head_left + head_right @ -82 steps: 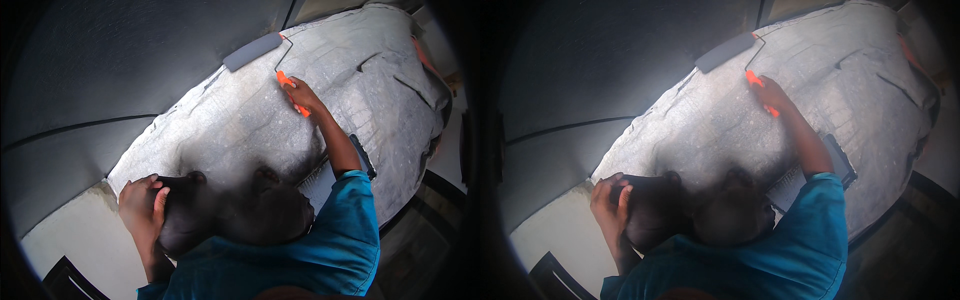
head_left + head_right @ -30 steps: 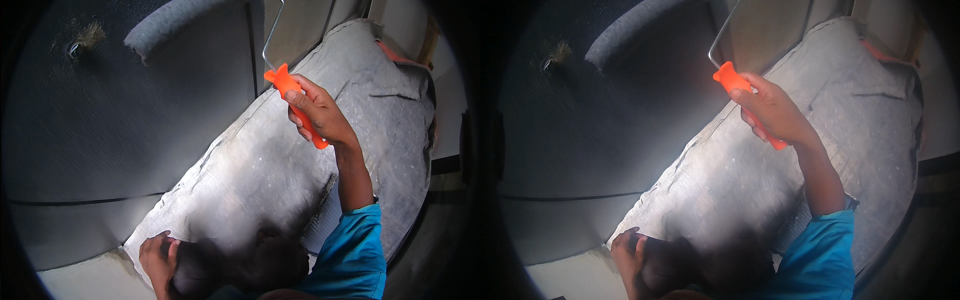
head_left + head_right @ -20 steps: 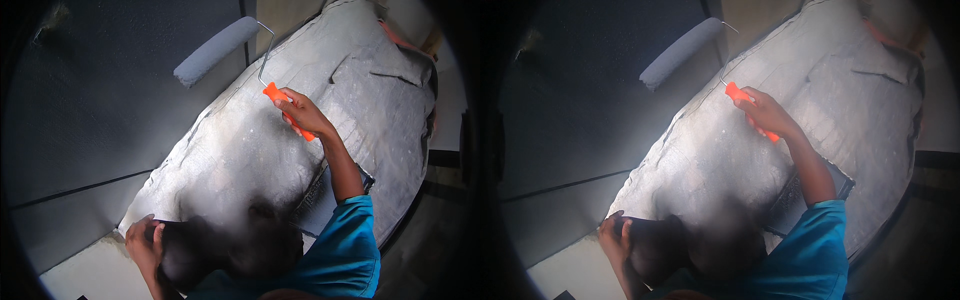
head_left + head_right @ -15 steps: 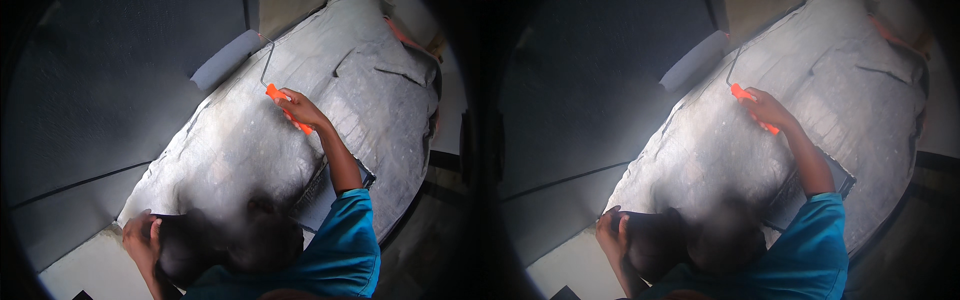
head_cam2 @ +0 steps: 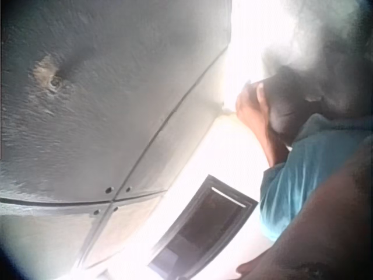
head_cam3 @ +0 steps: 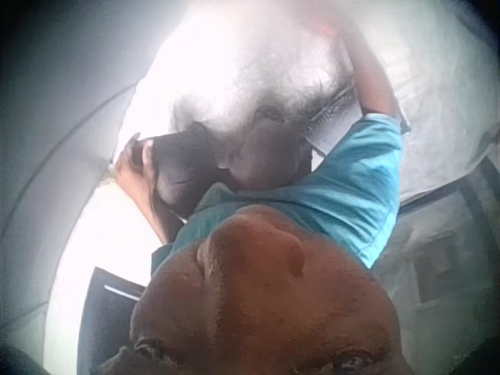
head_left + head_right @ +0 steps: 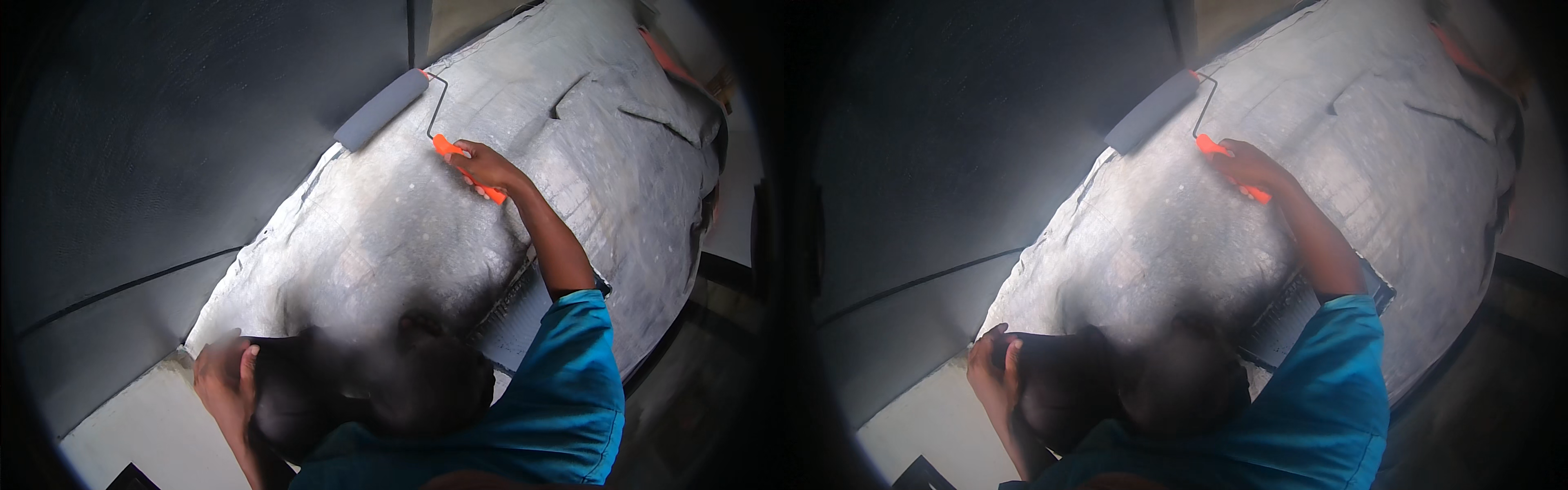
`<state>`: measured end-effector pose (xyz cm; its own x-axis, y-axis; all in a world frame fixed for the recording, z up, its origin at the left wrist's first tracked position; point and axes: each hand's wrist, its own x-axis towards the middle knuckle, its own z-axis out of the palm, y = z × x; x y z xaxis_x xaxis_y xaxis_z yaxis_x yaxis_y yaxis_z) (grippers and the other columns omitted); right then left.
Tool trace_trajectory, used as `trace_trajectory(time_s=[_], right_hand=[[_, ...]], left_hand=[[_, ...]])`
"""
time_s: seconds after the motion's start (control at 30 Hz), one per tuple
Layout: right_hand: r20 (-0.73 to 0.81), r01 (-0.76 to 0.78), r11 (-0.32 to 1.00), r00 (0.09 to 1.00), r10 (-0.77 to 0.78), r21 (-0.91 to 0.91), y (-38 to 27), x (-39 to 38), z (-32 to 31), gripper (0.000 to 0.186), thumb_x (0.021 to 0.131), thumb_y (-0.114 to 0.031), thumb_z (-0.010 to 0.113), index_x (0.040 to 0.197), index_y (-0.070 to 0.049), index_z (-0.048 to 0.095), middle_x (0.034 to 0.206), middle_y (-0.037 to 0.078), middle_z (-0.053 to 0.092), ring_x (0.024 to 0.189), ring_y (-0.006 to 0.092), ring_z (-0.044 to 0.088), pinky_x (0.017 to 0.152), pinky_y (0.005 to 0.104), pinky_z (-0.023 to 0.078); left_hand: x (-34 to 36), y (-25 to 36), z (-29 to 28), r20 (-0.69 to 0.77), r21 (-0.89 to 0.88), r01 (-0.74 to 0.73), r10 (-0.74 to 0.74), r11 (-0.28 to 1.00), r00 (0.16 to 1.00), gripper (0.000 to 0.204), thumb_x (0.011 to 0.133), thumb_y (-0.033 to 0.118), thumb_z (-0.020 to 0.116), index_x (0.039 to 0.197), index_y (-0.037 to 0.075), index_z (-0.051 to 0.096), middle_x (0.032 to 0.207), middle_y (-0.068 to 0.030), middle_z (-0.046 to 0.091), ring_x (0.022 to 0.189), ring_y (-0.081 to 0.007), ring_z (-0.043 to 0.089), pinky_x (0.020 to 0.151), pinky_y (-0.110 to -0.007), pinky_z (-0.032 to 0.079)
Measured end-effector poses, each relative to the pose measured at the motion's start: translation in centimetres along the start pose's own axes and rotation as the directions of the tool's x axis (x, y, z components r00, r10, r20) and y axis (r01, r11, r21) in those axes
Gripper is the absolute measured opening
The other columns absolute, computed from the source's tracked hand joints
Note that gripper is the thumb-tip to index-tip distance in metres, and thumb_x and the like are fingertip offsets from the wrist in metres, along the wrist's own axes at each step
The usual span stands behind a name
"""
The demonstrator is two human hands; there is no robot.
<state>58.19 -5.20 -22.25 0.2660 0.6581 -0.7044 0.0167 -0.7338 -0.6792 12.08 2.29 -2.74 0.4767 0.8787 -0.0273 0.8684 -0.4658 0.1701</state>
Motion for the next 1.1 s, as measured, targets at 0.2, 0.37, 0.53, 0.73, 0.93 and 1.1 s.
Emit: trace_trajectory(time_s=[0.2,0.37,0.53,0.73,0.93,1.1], right_hand=[[0.041,-0.006,0.999,0.999,0.005,0.041,1.0,1.9,0.6,0.044,0.098,-0.041,0.059,0.123,-0.004,0.058,0.072,0.002,0.053,0.05,0.0117,0.05,0.043,0.0307,0.039],[-0.042,-0.028,0.996,0.999,0.032,0.088,0.0,1.4,1.8,0.049,0.098,-0.042,0.06,0.131,-0.005,0.057,0.071,0.001,0.053,0.049,0.0117,0.05,0.046,0.032,0.04],[-0.029,0.056,0.997,0.998,-0.054,0.052,0.6,-1.3,2.1,0.05,0.102,-0.039,0.061,0.14,-0.008,0.053,0.065,-0.001,0.051,0.043,0.0089,0.047,0.039,0.0284,0.038],[-0.013,-0.022,0.998,1.0,0.022,0.061,1.0,-0.4,5.2,0.049,0.103,-0.039,0.062,0.142,-0.011,0.052,0.064,-0.002,0.051,0.041,0.0073,0.045,0.036,0.0263,0.037],[0.0,-0.024,0.994,1.0,0.024,0.108,-1.2,-0.3,7.9,0.042,0.102,-0.04,0.061,0.13,-0.009,0.056,0.066,-0.001,0.052,0.043,0.0095,0.048,0.038,0.028,0.04],[-0.04,0.091,0.99,0.995,-0.087,0.113,-4.0,-5.5,7.9,0.04,0.105,-0.037,0.061,0.133,-0.009,0.055,0.065,-0.001,0.052,0.04,0.0089,0.047,0.037,0.0266,0.04]], left_hand=[[-0.1,-0.1,-0.5,0.007,-0.034,0.026,-0.026,0.999,1.0,0.022,0.086,0.023,0.08,0.096,0.004,0.074,0.101,-0.0124,0.075,0.093,-0.0359,0.068,0.088,-0.044,0.052],[-0.4,-0.3,-0.7,0.04,-0.043,0.035,-0.034,0.998,0.999,0.025,0.087,0.022,0.079,0.103,0.004,0.074,0.1,-0.0126,0.075,0.096,-0.0354,0.069,0.091,-0.043,0.052],[-0.8,-1.7,-0.6,0.067,-0.008,-0.003,0.003,1.0,0.998,0.032,0.089,0.021,0.078,0.115,0.005,0.072,0.1,-0.0118,0.075,0.102,-0.0335,0.069,0.095,-0.043,0.051],[-0.6,-1.4,-1.0,0.055,-0.033,0.048,-0.046,0.998,0.997,0.028,0.084,0.024,0.081,0.105,0.006,0.076,0.1,-0.0077,0.077,0.096,-0.0306,0.068,0.092,-0.042,0.052],[-1.6,-2.1,-1.6,-0.001,-0.08,0.031,-0.031,0.996,1.0,0.029,0.082,0.024,0.083,0.105,0.007,0.074,0.092,-0.003,0.077,0.094,-0.0265,0.07,0.102,-0.045,0.049],[-1.8,-2.7,-1.7,-0.014,-0.127,0.011,-0.013,0.992,1.0,0.032,0.081,0.024,0.084,0.107,0.008,0.073,0.089,-0.0013,0.077,0.092,-0.0247,0.07,0.107,-0.048,0.047]])
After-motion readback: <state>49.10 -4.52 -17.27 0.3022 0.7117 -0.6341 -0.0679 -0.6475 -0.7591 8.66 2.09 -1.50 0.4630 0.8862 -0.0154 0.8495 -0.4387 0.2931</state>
